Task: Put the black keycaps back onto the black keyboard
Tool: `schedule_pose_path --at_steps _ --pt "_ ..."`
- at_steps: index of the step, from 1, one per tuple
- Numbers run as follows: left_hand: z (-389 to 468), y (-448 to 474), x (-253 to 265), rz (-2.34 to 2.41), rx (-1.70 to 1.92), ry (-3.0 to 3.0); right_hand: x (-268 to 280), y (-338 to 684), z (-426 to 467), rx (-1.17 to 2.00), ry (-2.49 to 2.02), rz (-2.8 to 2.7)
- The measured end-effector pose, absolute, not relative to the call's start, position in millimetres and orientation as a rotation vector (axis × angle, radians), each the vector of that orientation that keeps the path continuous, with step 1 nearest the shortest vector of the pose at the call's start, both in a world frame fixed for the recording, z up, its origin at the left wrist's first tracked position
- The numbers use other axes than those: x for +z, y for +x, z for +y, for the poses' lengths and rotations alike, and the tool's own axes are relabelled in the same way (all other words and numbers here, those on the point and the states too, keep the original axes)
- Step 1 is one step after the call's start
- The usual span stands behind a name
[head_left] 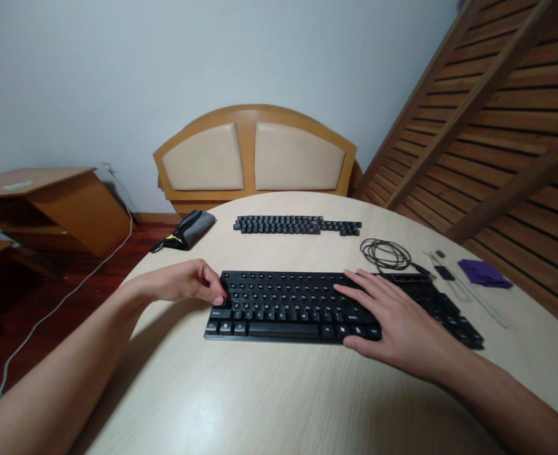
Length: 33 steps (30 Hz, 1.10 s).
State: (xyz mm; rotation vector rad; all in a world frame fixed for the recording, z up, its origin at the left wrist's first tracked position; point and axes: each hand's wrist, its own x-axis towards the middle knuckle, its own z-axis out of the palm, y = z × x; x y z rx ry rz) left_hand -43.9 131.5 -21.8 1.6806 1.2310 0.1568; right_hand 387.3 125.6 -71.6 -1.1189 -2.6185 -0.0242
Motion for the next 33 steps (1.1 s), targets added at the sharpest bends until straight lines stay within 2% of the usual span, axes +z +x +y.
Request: schedule_pose_path --at_steps 15,33 --pt "124.5 -31.9 -10.5 1.338 0.108 1.837 -72.2 387.3 126.4 -0.027 -1.132 -2.613" --pt "131.4 -36.0 -13.7 1.312 0.146 1.694 -71.3 386.0 127.4 -0.055 -1.130 -2.630"
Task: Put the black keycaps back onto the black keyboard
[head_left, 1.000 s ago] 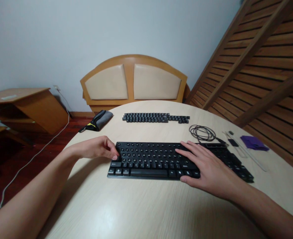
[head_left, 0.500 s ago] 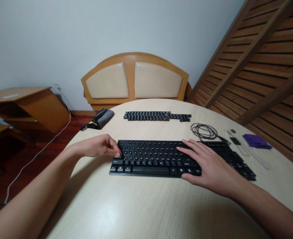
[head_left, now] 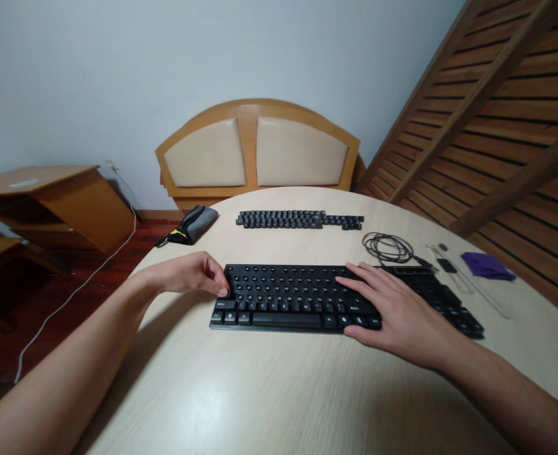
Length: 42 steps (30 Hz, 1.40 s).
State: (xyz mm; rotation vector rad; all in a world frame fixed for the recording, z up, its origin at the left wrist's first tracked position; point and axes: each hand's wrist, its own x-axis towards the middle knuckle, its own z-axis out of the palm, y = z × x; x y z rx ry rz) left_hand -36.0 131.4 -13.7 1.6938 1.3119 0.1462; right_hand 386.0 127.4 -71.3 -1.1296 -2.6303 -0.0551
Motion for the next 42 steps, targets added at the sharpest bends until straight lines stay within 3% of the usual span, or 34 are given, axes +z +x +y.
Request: schedule_pose_path --at_steps 15,24,29,42 --pt "131.5 -38.3 -18.2 1.334 0.184 1.764 -71.7 385.7 127.4 -0.007 -1.134 -2.603" --pt "155.7 -28.5 -41.5 1.732 0.712 2.133 -70.4 383.4 127.3 0.021 -1.141 -2.598" --pt "184.3 -21.1 -50.4 2.029 0.583 2.209 -70.6 383.3 128.4 0.016 -1.142 -2.608" --pt "227.1 -7.4 -60.4 2.261 0.427 2.221 -70.6 382.3 127.1 0.045 -1.137 -2.581"
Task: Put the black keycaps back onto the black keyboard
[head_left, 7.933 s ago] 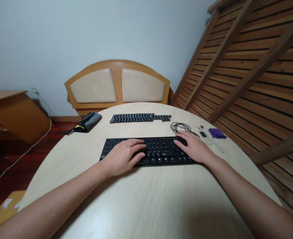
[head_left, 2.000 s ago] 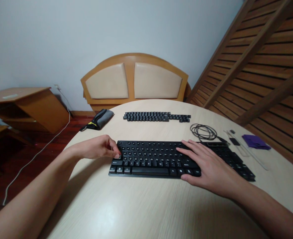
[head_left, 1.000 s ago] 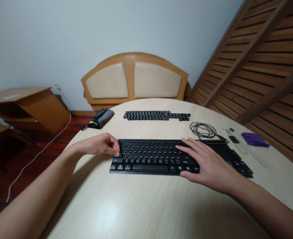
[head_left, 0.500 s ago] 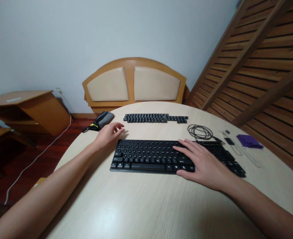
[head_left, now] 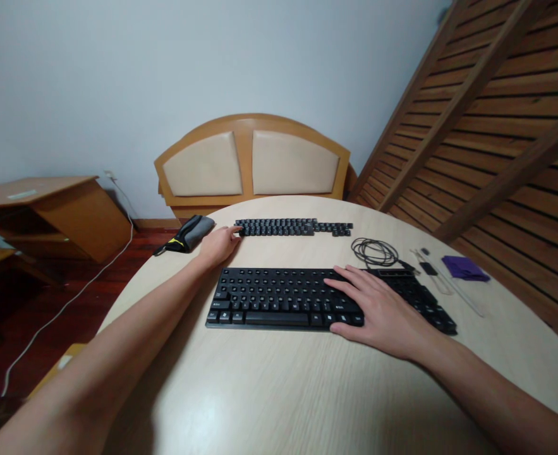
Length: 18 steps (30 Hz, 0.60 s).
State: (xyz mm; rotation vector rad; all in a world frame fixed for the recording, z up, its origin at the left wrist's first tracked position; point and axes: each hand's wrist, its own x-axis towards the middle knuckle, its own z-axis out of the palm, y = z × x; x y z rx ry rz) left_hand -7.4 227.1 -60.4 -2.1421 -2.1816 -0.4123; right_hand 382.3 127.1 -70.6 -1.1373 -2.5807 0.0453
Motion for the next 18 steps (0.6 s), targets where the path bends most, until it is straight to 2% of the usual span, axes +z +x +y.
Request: schedule_pose_path --at_steps 9,18 --pt "221.7 -11.6 -61.2 -2.192 -0.410 -2.090 -69.6 381.8 126.7 0.034 -1.148 -2.590" --pt "179.0 -21.2 -55.3 -2.316 -0.539 -2.129 -70.6 381.2 127.7 0.059 -1.141 -2.574"
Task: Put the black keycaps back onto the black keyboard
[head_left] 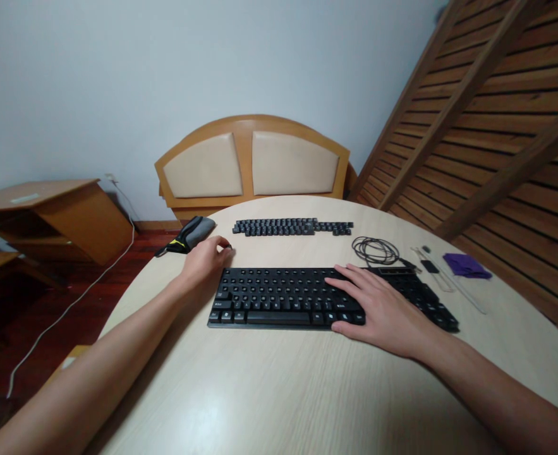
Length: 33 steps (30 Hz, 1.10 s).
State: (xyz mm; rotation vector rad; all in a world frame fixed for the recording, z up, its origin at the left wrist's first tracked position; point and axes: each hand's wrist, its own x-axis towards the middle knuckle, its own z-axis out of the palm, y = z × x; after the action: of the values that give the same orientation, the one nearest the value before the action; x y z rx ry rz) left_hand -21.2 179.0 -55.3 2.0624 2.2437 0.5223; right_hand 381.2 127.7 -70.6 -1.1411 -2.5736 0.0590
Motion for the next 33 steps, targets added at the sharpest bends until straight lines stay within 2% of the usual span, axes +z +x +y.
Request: schedule_pose_path --at_steps 6,11,33 --pt "145.4 -20.3 -41.9 1.694 0.807 2.156 -70.2 382.3 127.4 0.035 -1.157 -2.587" --pt "132.4 -7.9 -30.2 1.617 0.843 2.172 -68.5 382.0 126.5 0.013 -1.181 -2.607" --pt "119.9 -13.5 -10.3 1.316 0.361 2.222 -71.7 383.6 125.6 -0.039 -1.168 -2.631"
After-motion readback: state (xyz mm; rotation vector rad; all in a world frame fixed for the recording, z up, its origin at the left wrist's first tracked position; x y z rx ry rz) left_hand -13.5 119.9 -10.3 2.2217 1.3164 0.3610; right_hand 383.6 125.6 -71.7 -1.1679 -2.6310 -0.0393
